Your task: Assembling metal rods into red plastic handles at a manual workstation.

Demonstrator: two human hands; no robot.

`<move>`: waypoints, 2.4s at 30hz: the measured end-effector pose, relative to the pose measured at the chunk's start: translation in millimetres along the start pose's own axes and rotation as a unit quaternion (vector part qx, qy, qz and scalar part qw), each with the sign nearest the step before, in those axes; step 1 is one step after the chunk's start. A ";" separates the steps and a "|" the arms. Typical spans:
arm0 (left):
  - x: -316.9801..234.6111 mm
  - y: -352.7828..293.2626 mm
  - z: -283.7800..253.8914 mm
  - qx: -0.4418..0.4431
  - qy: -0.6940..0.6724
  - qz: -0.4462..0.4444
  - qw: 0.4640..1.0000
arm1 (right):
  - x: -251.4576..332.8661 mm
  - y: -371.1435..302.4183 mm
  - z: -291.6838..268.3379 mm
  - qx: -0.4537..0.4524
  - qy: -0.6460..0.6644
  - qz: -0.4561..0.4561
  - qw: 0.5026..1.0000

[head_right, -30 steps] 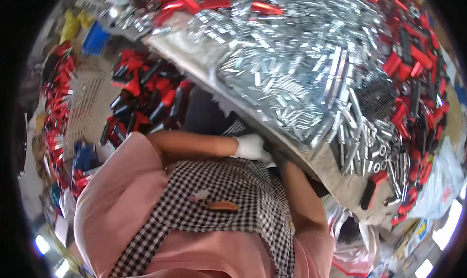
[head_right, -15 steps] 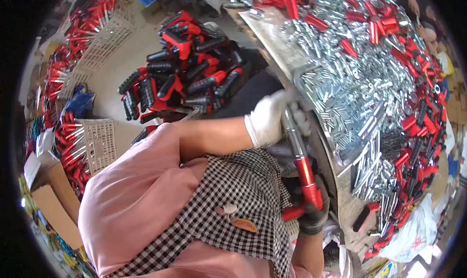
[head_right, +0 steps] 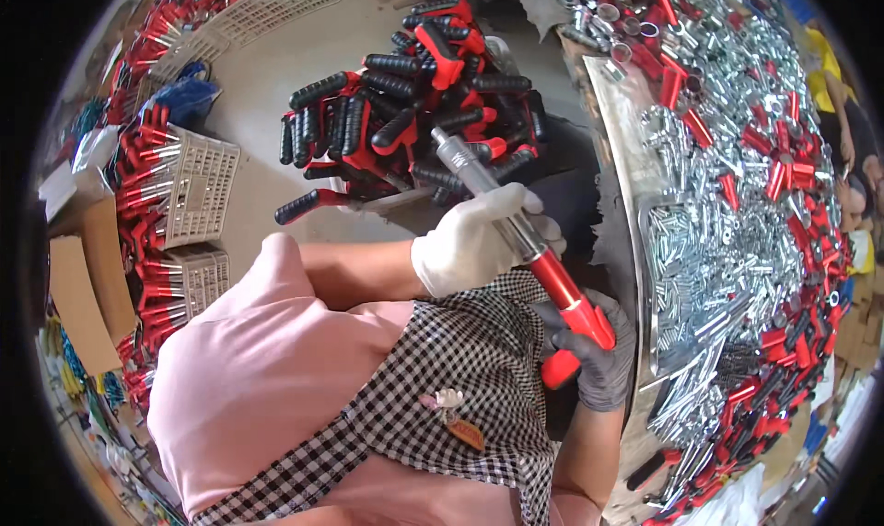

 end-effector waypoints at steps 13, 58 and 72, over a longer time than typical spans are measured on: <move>-52.2 2.5 -40.0 -0.176 -0.102 0.030 0.979 | -9.2 77.9 124.2 0.231 -0.591 -0.266 0.726; -184.4 58.5 -160.7 -0.191 0.944 0.251 0.102 | 58.1 51.2 -48.6 0.089 -0.611 -0.233 0.752; -39.4 114.1 105.6 0.050 0.779 0.552 0.292 | 119.0 -118.4 -211.5 -0.593 -0.656 -0.147 0.442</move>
Point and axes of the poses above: each hand's wrist, its own y-axis towards the middle knuckle, its own z-axis out of the palm, x = y × z, the point moved 1 cm from there along y, towards the middle knuckle, and after that the axes turned 15 degrees about y, right-handed, at the moved point
